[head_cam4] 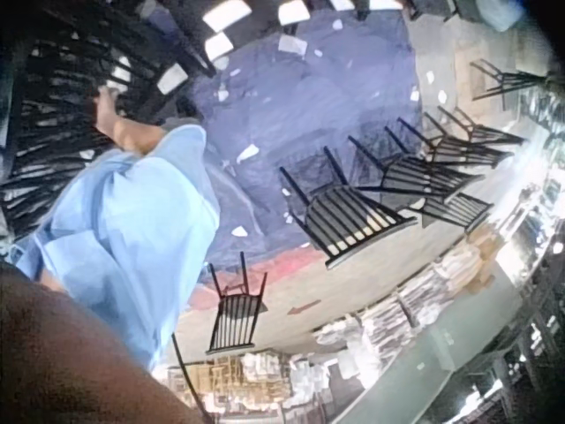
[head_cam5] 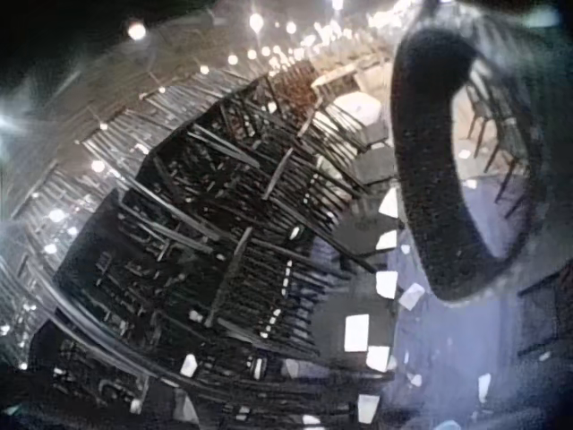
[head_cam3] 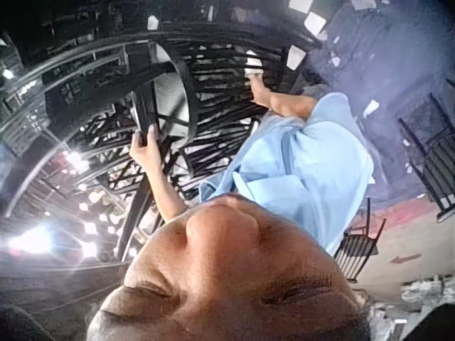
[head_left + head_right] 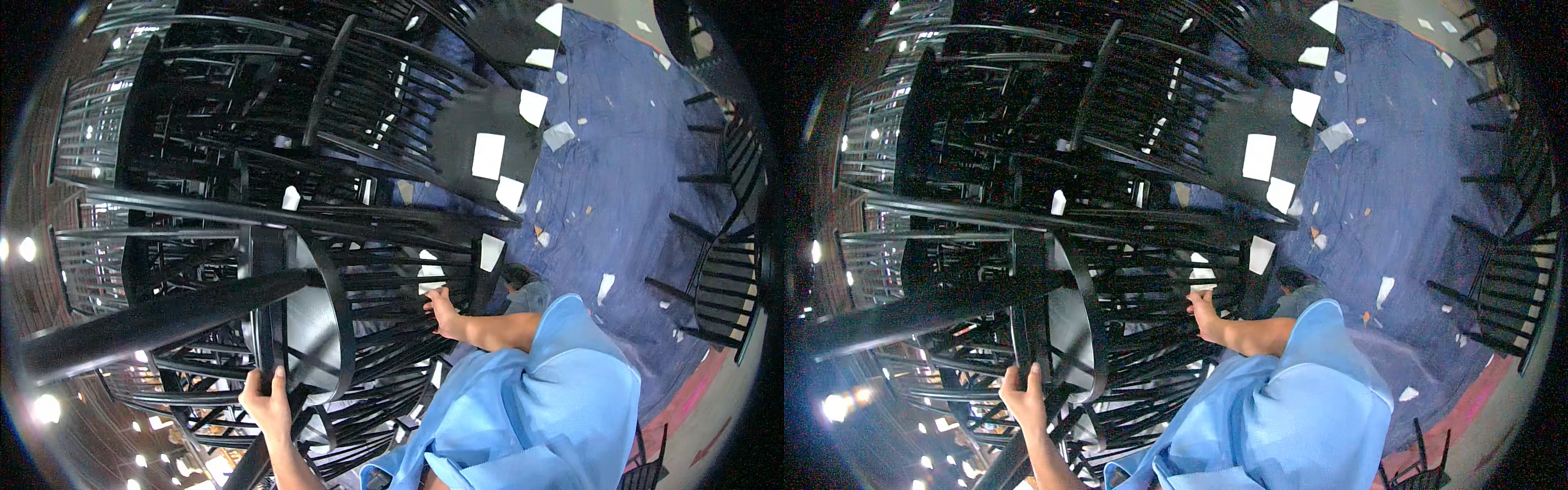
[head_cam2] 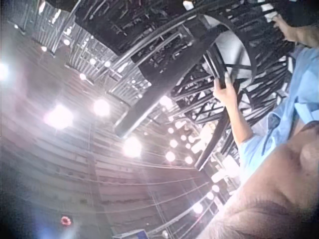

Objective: The person repeatedly picks up black chairs from a pile, lifts them, and stacks them onto a growing vertical stack. The person also handles small white paper pieces, placing them between chair seats during stacking. The work occurs in a warehouse-like area with a blue tarp on the floor.

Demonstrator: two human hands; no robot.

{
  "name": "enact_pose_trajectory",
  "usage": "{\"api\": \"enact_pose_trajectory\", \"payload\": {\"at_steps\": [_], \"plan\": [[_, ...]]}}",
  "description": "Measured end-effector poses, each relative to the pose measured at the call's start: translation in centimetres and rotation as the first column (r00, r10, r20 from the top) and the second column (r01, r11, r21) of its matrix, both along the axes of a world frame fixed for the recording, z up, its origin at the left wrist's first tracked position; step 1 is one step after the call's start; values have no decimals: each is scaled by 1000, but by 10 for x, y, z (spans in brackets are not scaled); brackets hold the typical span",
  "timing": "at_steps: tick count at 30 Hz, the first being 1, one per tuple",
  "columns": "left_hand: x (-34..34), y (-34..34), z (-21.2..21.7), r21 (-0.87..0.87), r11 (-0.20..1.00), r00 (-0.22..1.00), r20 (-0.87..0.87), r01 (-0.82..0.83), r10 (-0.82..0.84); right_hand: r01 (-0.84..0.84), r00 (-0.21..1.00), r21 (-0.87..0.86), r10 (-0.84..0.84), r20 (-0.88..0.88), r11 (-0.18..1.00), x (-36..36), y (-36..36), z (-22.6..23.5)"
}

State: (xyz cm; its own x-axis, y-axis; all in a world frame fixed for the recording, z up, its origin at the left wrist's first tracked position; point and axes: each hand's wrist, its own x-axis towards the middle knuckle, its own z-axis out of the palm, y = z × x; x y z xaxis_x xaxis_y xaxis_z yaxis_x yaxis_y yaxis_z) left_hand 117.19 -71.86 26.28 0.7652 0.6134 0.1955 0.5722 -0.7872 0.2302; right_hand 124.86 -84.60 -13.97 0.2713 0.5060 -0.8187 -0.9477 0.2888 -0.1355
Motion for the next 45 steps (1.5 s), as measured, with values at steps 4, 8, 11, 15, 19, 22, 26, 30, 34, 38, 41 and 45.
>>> {"api": "enact_pose_trajectory", "payload": {"at_steps": [4, 8, 11, 15, 19, 22, 26, 30, 34, 38, 41, 45], "plan": [[6, 12, -8, -96, 995, 999, 32, -28, 31, -30, 999, -64, 32, 22, 997, -3, 11, -7], [14, 25, -6, -128, 988, 996, -13, -92, 91, 55, 994, -69, -48, 101, 996, -8, 34, -28], [28, 29, -8, -126, 991, 999, 9, -34, 36, -10, 1000, -74, 12, 25, 997, -4, 35, -31], [31, 42, -9, -118, 993, 1000, 28, -3, 7, 12, 1000, -30, -13, -13, 999, 11, 30, -17], [32, 51, -14, -89, 996, 999, -21, 26, -28, 34, 999, -33, -33, 24, 999, 15, 29, -17], [41, 43, -9, -109, 994, 998, -67, -17, 9, -69, 996, -96, 63, -61, 993, 22, 28, -18], [36, 45, -13, -82, 997, 999, -34, 4, -7, -87, 995, -19, 85, -50, 996, 18, 22, -19], [37, 43, -11, -45, 997, 998, -16, 68, -69, -81, 996, 59, 83, -30, 995, 15, 17, -22], [34, 47, -10, -61, 994, 996, 4, 95, -95, -88, 996, 154, 85, 29, 984, 15, 16, -33], [28, 51, -11, -33, 991, 992, -19, 126, -127, -135, 990, 235, 122, 66, 963, 8, 11, -55], [23, 53, -11, -37, 987, 988, -13, 155, -156, -105, 994, 167, 101, 35, 980, 4, 15, -47], [15, 56, -12, -64, 986, 988, -10, 156, -157, -144, 989, 154, 136, 59, 978, 4, 10, -23]]}}
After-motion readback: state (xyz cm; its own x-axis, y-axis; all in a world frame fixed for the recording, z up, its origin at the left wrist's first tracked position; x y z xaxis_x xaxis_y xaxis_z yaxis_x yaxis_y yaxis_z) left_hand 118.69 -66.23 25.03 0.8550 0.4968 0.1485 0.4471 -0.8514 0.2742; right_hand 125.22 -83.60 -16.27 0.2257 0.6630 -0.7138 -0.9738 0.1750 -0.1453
